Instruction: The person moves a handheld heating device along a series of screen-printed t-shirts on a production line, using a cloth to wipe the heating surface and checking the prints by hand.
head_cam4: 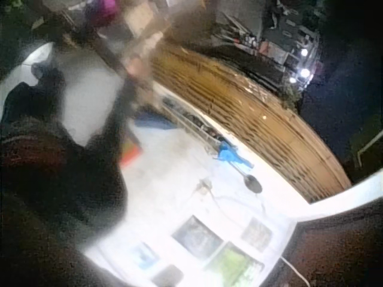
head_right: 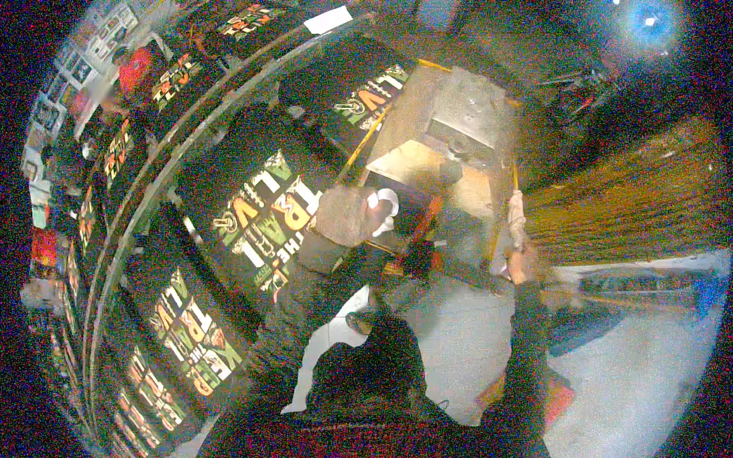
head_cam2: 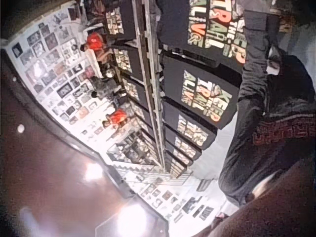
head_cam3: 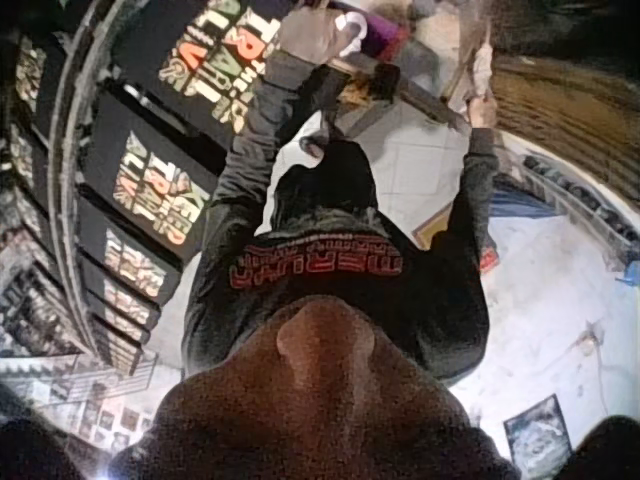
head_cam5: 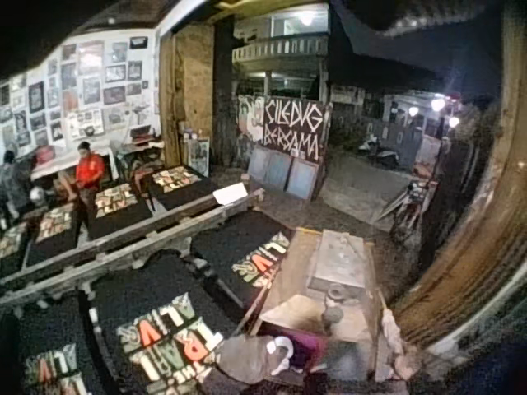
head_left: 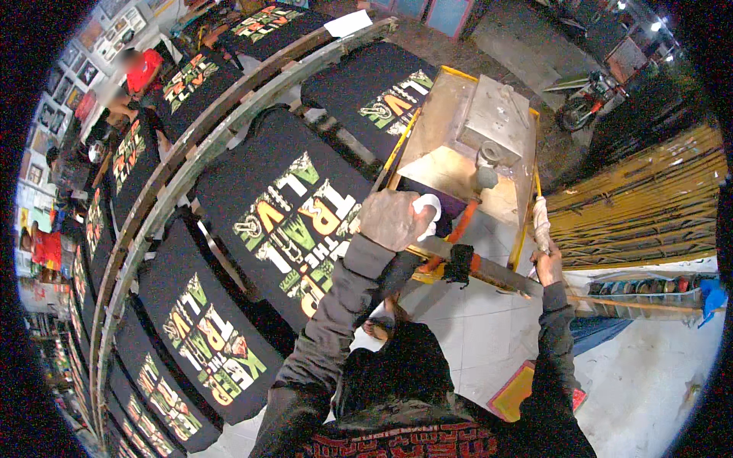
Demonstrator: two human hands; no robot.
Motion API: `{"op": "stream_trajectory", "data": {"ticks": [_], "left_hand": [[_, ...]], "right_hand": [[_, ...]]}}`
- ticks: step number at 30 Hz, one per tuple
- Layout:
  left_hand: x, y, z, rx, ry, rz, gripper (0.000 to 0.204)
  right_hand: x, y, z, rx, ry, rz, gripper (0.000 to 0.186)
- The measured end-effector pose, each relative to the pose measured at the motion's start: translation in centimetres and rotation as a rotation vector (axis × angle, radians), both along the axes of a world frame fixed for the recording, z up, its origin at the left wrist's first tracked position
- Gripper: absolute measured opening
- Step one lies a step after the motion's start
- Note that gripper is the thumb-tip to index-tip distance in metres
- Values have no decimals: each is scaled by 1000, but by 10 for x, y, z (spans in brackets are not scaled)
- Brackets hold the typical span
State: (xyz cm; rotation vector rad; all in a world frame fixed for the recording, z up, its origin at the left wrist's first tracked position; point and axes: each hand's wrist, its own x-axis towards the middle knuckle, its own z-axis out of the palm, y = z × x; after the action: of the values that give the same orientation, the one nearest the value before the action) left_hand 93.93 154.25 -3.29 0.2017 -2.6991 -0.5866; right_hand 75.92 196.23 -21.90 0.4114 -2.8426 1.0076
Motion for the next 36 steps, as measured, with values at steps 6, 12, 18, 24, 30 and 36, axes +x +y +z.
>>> {"op": "stream_trajectory", "data": {"ticks": [6,12,18,24,30,36], "left_hand": [[42,18,8,63,-77,93,39],[92,40,21,77,-112,164,33],[164,70,31,174,-103,303,30],[217,92,27,183,-45,505,23],[253,124,28,270,-5,681,22],[269,149,32,412,-125,829,20]], "right_hand": [[31,21,-5,-53,-98,-55,17],[68,13,12,-204,-31,56,20],[86,5,35,-338,-477,153,28],[119,-67,108,-167,-491,315,50],[105,-94,102,-180,-565,490,59],[101,-142,135,-51,-477,793,54]]}}
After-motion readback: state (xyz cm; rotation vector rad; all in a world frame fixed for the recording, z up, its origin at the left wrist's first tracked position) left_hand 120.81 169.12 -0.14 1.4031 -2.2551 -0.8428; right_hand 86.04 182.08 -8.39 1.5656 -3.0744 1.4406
